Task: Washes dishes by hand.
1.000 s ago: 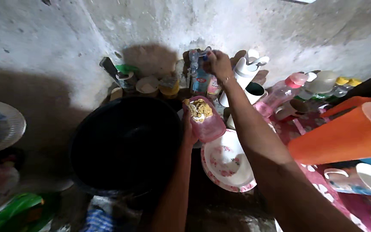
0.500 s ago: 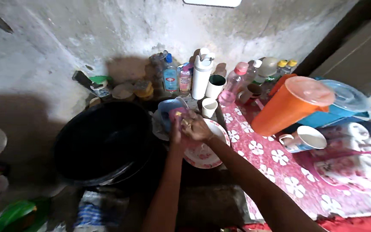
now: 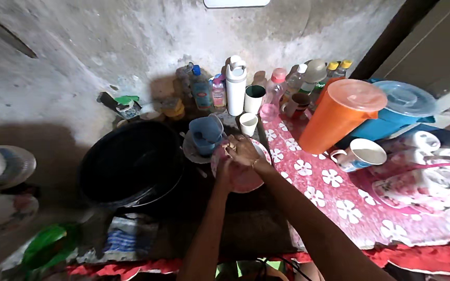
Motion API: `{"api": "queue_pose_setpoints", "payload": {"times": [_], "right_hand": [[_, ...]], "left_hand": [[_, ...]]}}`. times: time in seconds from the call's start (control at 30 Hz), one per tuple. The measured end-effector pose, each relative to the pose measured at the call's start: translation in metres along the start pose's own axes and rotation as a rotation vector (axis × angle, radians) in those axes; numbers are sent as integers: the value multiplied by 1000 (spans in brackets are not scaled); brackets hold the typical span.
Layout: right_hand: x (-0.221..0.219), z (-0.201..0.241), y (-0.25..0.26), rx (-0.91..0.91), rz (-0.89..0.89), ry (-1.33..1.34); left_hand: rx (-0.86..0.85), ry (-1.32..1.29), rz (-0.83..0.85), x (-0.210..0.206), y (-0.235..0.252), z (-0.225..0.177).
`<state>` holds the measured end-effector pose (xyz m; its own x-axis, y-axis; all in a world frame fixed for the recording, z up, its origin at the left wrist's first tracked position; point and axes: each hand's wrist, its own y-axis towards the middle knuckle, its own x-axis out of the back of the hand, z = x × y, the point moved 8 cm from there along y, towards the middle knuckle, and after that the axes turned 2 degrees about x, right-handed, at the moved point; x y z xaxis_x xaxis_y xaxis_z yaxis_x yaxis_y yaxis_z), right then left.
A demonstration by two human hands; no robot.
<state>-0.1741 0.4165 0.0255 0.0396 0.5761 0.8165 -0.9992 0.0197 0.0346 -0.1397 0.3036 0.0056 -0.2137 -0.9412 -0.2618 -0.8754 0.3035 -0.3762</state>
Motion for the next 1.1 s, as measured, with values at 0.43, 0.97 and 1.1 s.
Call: {"api": "queue_pose_setpoints", "payload": {"times": [0.43, 0.97, 1.1], "right_hand": [[33, 32, -14, -20, -91, 212], [59, 33, -20, -277, -125, 308], [54, 46, -26, -338, -87, 274]], "left_hand": [[-198, 330, 70, -18, 4, -22], [-276, 487, 82, -19, -26, -51], [-251, 526, 78, -8, -26, -46]]}}
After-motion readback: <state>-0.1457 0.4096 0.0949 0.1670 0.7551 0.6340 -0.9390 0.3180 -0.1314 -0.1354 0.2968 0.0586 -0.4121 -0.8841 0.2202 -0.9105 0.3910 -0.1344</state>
